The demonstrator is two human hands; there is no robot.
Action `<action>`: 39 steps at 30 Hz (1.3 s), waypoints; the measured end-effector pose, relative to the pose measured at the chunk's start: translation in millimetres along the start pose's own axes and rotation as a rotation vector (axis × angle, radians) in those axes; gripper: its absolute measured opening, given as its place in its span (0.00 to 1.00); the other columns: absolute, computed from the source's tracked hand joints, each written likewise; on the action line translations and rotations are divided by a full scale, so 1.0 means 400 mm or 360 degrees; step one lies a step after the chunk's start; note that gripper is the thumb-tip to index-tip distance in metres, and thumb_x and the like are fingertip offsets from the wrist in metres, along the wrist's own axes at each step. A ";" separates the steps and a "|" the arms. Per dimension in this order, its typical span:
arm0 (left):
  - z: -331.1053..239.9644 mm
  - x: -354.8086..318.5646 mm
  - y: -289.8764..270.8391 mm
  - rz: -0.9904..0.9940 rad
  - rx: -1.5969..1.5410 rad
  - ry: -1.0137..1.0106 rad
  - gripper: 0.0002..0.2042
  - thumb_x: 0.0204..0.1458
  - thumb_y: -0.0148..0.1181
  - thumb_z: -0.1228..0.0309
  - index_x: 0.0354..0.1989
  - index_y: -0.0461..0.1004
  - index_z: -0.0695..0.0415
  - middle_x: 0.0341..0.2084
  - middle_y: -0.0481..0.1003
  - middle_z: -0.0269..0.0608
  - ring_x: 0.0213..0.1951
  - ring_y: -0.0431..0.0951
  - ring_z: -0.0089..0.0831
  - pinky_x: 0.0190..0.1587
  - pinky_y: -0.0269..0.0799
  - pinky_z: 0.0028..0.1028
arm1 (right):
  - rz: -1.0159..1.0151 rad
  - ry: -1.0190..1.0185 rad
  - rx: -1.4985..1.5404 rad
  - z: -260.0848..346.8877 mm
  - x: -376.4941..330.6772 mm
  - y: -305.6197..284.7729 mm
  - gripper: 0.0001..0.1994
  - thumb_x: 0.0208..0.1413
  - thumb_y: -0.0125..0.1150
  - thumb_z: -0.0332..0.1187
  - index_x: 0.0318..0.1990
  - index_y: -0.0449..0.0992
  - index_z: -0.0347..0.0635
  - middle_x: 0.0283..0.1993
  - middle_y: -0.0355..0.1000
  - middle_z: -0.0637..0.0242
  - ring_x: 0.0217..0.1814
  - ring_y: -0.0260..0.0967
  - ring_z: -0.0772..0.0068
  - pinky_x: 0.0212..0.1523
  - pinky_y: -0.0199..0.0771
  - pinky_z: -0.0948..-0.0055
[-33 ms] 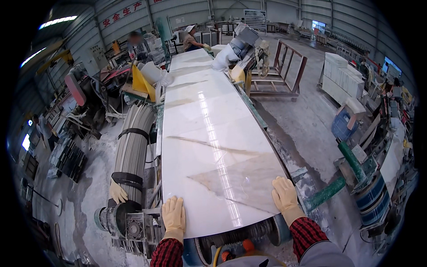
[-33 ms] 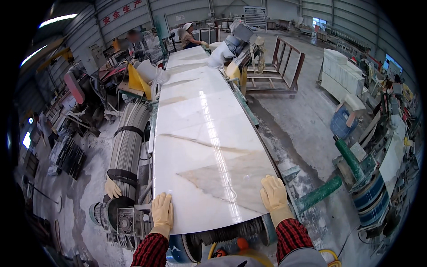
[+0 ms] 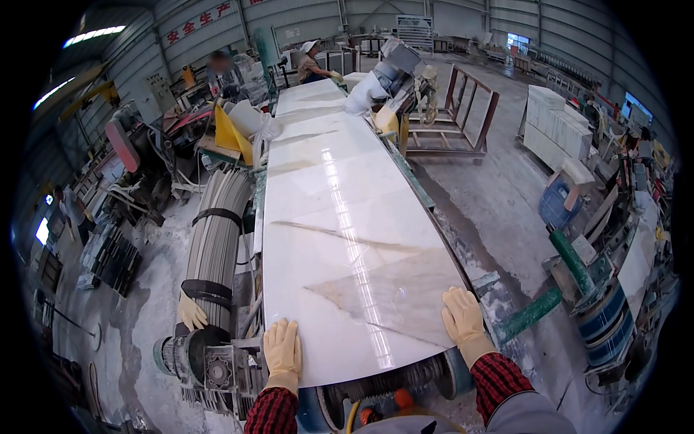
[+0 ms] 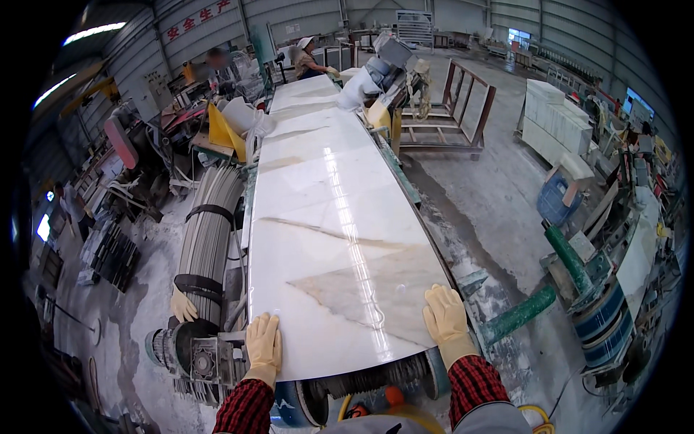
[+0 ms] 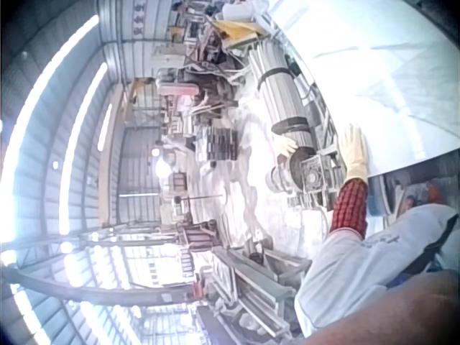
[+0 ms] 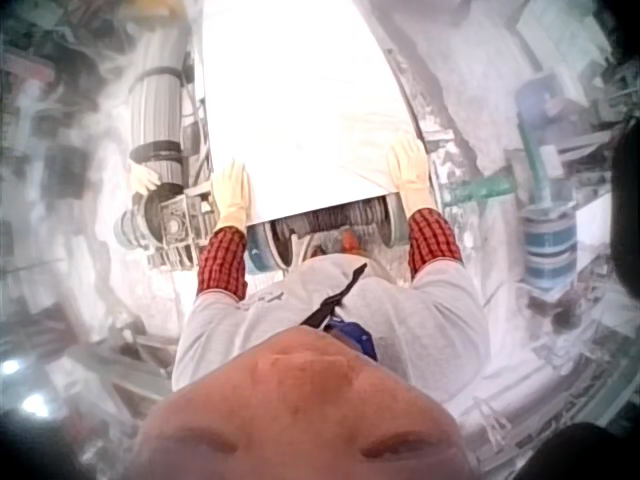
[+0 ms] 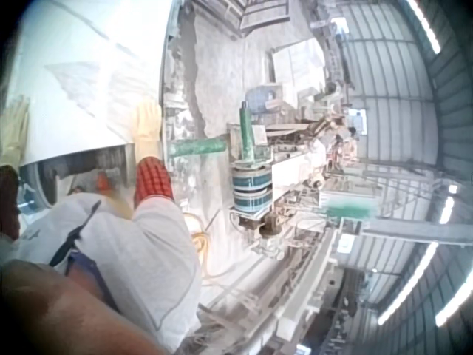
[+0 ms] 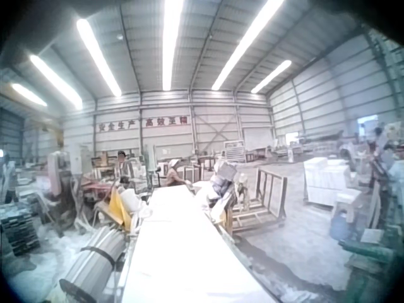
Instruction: The person repeatedly picks up large white rectangular tiles from a moving conveyor belt and places them onto a growing stack on the floor. The worker wears gloves and handles the tiles by hand, moving them from the belt to the pile.
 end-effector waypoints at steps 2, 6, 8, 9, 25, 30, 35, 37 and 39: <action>0.004 -0.003 0.005 0.0010 0.0010 -0.0010 0.22 0.73 0.66 0.67 0.73 0.80 0.53 0.74 0.79 0.55 0.76 0.75 0.62 0.80 0.66 0.58 | 0.0002 0.0005 -0.0001 -0.001 -0.002 0.000 0.17 0.65 0.70 0.33 0.59 0.83 0.40 0.61 0.82 0.50 0.65 0.78 0.39 0.68 0.78 0.41; 0.007 -0.009 0.011 0.0003 0.0041 -0.0022 0.21 0.73 0.66 0.67 0.73 0.80 0.53 0.74 0.79 0.54 0.76 0.75 0.61 0.81 0.66 0.58 | -0.0030 -0.0008 -0.0045 0.005 -0.006 -0.005 0.17 0.65 0.70 0.33 0.59 0.83 0.40 0.61 0.83 0.50 0.65 0.78 0.39 0.68 0.78 0.41; 0.007 -0.012 0.011 -0.0004 0.0043 -0.0023 0.21 0.73 0.66 0.67 0.73 0.81 0.53 0.74 0.79 0.54 0.76 0.75 0.61 0.82 0.66 0.58 | -0.0023 -0.0002 -0.0036 0.006 -0.008 -0.007 0.17 0.65 0.70 0.32 0.59 0.83 0.40 0.61 0.83 0.50 0.65 0.78 0.39 0.68 0.78 0.41; 0.006 -0.013 0.010 -0.0005 0.0043 -0.0025 0.21 0.73 0.66 0.67 0.73 0.81 0.53 0.74 0.79 0.54 0.76 0.75 0.61 0.82 0.66 0.58 | -0.0020 0.0001 -0.0031 0.007 -0.009 -0.007 0.17 0.65 0.70 0.32 0.59 0.83 0.40 0.61 0.83 0.50 0.65 0.78 0.39 0.68 0.78 0.41; -0.008 -0.021 -0.007 0.0020 0.0000 -0.0009 0.22 0.72 0.67 0.68 0.73 0.80 0.54 0.73 0.79 0.55 0.74 0.76 0.61 0.79 0.68 0.57 | -0.0065 -0.0018 -0.0039 0.014 -0.025 -0.019 0.17 0.65 0.70 0.31 0.59 0.84 0.39 0.61 0.83 0.49 0.65 0.79 0.38 0.68 0.79 0.40; -0.007 -0.026 -0.005 0.0022 0.0008 -0.0020 0.22 0.72 0.67 0.67 0.73 0.80 0.53 0.74 0.79 0.54 0.75 0.76 0.61 0.80 0.67 0.58 | -0.0071 0.0001 -0.0059 0.010 -0.035 -0.016 0.17 0.65 0.70 0.31 0.59 0.84 0.39 0.62 0.84 0.48 0.66 0.79 0.38 0.69 0.79 0.40; -0.001 -0.031 0.004 0.0085 0.0042 -0.0055 0.22 0.75 0.65 0.67 0.75 0.80 0.53 0.76 0.78 0.55 0.77 0.75 0.64 0.83 0.65 0.59 | -0.0037 0.0023 -0.0061 0.004 -0.041 -0.012 0.16 0.66 0.70 0.30 0.60 0.84 0.39 0.62 0.84 0.48 0.66 0.80 0.38 0.69 0.79 0.40; 0.001 -0.034 0.008 0.0111 0.0018 -0.0067 0.22 0.76 0.65 0.66 0.75 0.79 0.53 0.77 0.78 0.56 0.78 0.74 0.65 0.85 0.64 0.59 | -0.0047 0.0021 -0.0067 0.004 -0.043 -0.013 0.16 0.66 0.69 0.30 0.60 0.84 0.39 0.62 0.85 0.48 0.66 0.80 0.37 0.69 0.79 0.40; 0.002 -0.038 0.008 0.0115 0.0008 -0.0074 0.22 0.76 0.64 0.66 0.76 0.79 0.53 0.77 0.78 0.56 0.78 0.74 0.65 0.85 0.64 0.60 | -0.0055 0.0017 -0.0073 0.006 -0.045 -0.014 0.16 0.66 0.69 0.30 0.60 0.84 0.39 0.62 0.85 0.48 0.66 0.80 0.37 0.69 0.79 0.40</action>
Point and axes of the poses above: each hand's wrist, its own x-axis towards the middle knuckle, its own y-axis out of the palm, z = x × y, the point moved 9 cm from there along x, towards the middle knuckle
